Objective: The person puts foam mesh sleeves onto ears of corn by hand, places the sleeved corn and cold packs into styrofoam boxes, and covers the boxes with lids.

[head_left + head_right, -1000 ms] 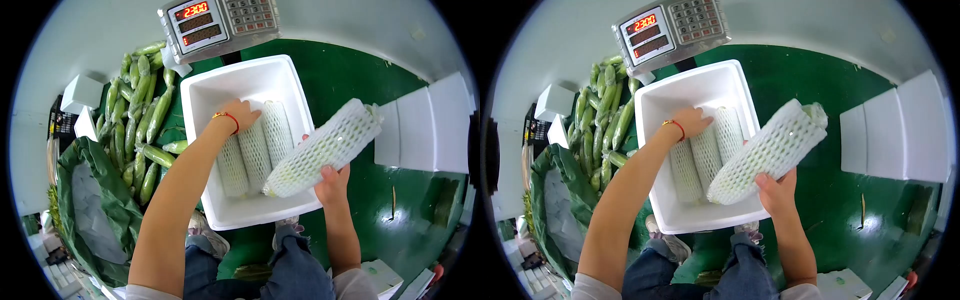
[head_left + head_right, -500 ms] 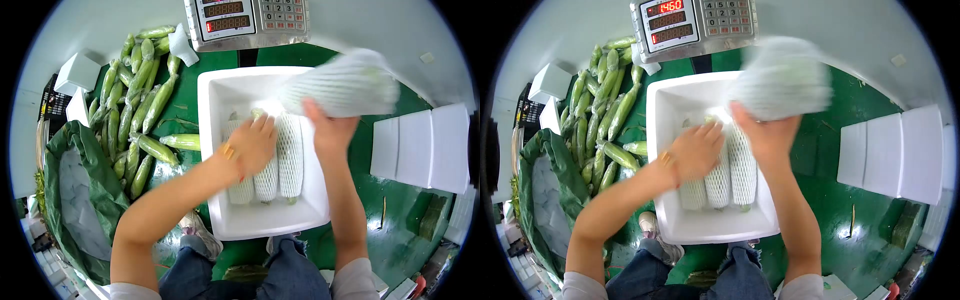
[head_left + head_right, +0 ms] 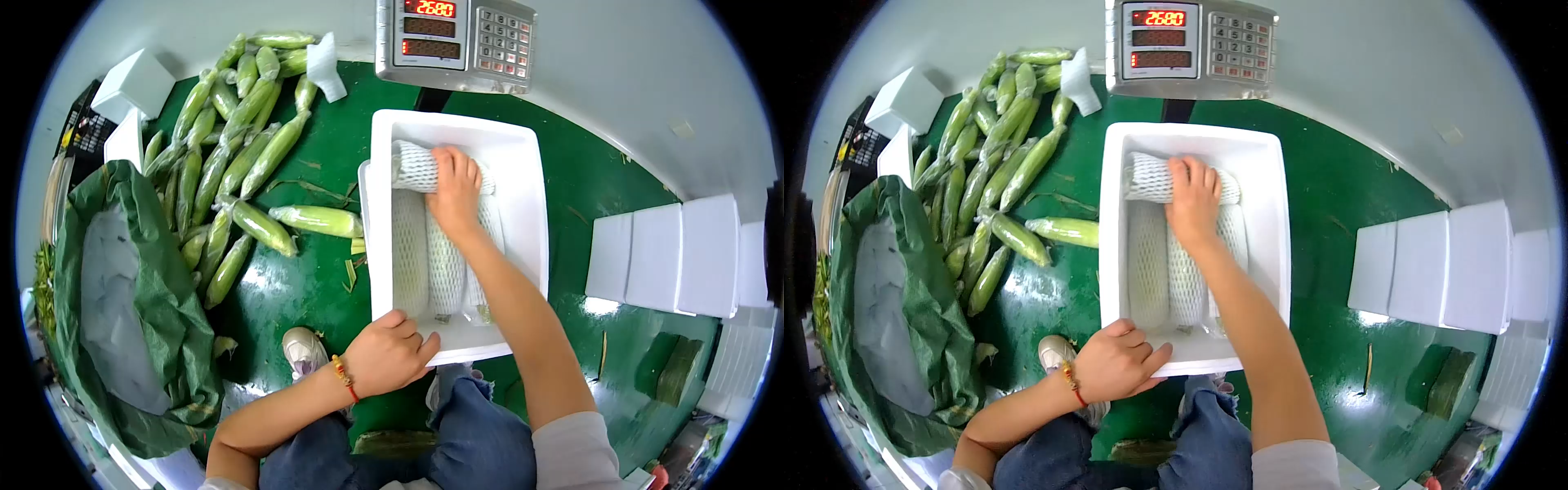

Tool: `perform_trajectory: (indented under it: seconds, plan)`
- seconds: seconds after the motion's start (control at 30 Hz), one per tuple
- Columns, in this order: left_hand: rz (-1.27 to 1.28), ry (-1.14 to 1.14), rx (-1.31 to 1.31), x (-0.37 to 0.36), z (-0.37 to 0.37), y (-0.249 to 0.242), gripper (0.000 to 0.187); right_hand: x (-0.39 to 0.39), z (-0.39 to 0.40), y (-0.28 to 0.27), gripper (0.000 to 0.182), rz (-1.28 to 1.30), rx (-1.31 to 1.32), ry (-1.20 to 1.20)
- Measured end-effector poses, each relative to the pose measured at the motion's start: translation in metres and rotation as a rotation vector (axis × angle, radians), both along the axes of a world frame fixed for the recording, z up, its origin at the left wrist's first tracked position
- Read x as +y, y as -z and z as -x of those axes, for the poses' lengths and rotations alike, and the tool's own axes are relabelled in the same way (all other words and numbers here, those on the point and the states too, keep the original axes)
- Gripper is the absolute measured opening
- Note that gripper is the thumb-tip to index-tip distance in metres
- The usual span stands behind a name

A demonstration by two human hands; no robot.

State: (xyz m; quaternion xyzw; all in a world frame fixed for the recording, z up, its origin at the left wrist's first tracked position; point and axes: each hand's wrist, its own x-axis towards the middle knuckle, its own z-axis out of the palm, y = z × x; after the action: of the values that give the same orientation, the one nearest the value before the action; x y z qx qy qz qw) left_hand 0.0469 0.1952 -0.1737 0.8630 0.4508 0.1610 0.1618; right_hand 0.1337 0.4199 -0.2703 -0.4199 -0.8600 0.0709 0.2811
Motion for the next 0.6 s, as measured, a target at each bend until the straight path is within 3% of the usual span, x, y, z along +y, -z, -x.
perform_trajectory:
  seconds: [0.13, 0.2, 0.3, 0.37, 0.4, 0.43, 0.47, 0.5, 0.53, 0.57, 0.6]
  plan:
    - [-0.055, -0.006, -0.049, -0.003, 0.001, 0.008, 0.038, 0.008, 0.002, 0.012, 0.058, -0.041, 0.022, 0.119]
    - [-0.125, -0.023, -0.024, 0.004, -0.001, 0.008, 0.037, 0.022, -0.001, 0.01, 0.057, -0.13, 0.076, 0.066]
    - [-0.35, -0.099, -0.157, 0.01, 0.01, 0.019, 0.042, 0.041, 0.003, -0.004, 0.054, -0.193, 0.081, 0.028]
    - [-0.373, -0.244, -0.332, -0.015, 0.048, -0.001, 0.041, 0.054, -0.006, -0.009, 0.061, -0.058, -0.056, 0.021]
    - [-0.259, -0.471, -0.417, -0.043, 0.072, -0.001, 0.037, 0.055, -0.018, -0.007, 0.059, -0.035, -0.032, -0.022]
    - [-0.137, -0.689, -0.501, -0.079, 0.1, 0.003, 0.034, 0.013, -0.016, -0.048, 0.054, 0.154, 0.143, -0.126]
    - [0.083, -1.164, -0.829, -0.127, 0.111, 0.01, 0.023, -0.036, -0.02, -0.104, 0.048, 0.348, 0.318, -0.225]
    - [-0.094, -1.506, -0.693, -0.179, 0.119, 0.057, 0.017, -0.071, -0.054, -0.122, 0.027, 0.503, 0.286, -0.129]
    - [0.099, -1.697, -0.618, -0.226, 0.116, 0.067, 0.011, -0.099, -0.114, -0.124, 0.012, 0.295, 0.051, -0.231]
    - [0.402, -1.683, -0.432, -0.282, 0.106, 0.084, 0.012, -0.143, -0.152, -0.122, 0.02, 0.157, 0.041, -0.197]
    - [0.541, -1.532, -0.29, -0.343, 0.084, 0.11, 0.02, -0.174, -0.166, -0.132, 0.017, 0.115, 0.019, -0.43]
